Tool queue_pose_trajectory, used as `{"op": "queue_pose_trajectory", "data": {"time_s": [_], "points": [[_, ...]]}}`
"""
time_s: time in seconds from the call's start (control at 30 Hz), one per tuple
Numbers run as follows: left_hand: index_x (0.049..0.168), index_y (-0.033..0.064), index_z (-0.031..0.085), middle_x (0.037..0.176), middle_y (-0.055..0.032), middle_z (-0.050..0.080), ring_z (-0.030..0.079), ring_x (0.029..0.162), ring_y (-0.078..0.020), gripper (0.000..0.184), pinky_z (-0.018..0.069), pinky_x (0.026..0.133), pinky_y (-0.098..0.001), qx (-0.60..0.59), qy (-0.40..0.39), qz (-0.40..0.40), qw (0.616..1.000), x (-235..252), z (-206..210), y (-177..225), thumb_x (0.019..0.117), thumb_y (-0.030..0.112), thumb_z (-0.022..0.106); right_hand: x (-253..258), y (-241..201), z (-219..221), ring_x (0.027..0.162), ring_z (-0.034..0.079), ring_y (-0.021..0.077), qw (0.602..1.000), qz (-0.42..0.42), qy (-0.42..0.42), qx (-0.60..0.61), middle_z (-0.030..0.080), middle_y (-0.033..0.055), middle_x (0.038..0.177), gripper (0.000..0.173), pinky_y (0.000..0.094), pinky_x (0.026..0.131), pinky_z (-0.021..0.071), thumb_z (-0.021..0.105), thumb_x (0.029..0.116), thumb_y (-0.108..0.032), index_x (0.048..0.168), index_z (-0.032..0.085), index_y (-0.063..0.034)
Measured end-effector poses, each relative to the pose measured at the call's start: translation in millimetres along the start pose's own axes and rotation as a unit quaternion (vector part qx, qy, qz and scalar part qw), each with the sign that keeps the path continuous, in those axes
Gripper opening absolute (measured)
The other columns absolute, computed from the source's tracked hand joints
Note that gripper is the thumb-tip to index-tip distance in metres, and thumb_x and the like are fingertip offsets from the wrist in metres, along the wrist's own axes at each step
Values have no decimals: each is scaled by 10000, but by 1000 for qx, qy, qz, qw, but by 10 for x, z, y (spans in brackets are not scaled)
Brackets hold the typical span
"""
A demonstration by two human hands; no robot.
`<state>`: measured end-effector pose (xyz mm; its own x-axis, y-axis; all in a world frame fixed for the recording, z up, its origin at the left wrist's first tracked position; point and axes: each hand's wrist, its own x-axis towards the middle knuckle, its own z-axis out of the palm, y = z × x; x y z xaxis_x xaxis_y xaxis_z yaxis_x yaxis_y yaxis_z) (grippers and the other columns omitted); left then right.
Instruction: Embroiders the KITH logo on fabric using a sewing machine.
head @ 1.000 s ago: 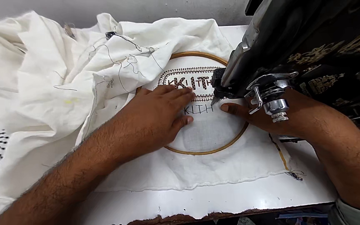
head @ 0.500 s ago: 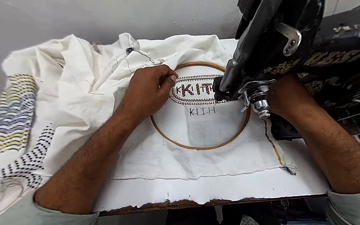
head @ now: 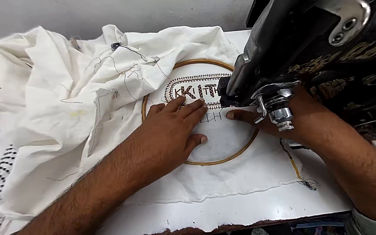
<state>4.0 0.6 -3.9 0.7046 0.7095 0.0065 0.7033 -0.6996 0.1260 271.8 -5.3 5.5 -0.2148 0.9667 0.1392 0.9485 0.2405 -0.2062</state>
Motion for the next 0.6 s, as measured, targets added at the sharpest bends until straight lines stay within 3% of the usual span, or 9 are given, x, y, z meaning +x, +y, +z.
{"op": "queue_pose_trajectory", "data": {"time_s": [0.23, 0.6], "points": [[1562, 212, 464, 1638, 26, 405, 362, 1511, -311, 623, 365, 1107, -644, 4, -14, -8, 1000, -17, -5, 15, 1058, 549, 320, -18, -13, 8, 1019, 645, 310, 1000, 1, 11, 26, 690, 138, 986, 507, 504, 858, 503, 739, 864, -542, 1033, 721, -64], [1561, 205, 467, 1634, 17, 411, 374, 1503, -318, 629, 378, 1099, -643, 8, -12, -4, 1000, -28, -12, 21, 1057, 553, 321, -5, -48, -8, 1092, 627, 329, 1000, 9, -2, 9, 687, 146, 1066, 538, 514, 895, 494, 732, 871, -570, 1104, 723, -85]]}}
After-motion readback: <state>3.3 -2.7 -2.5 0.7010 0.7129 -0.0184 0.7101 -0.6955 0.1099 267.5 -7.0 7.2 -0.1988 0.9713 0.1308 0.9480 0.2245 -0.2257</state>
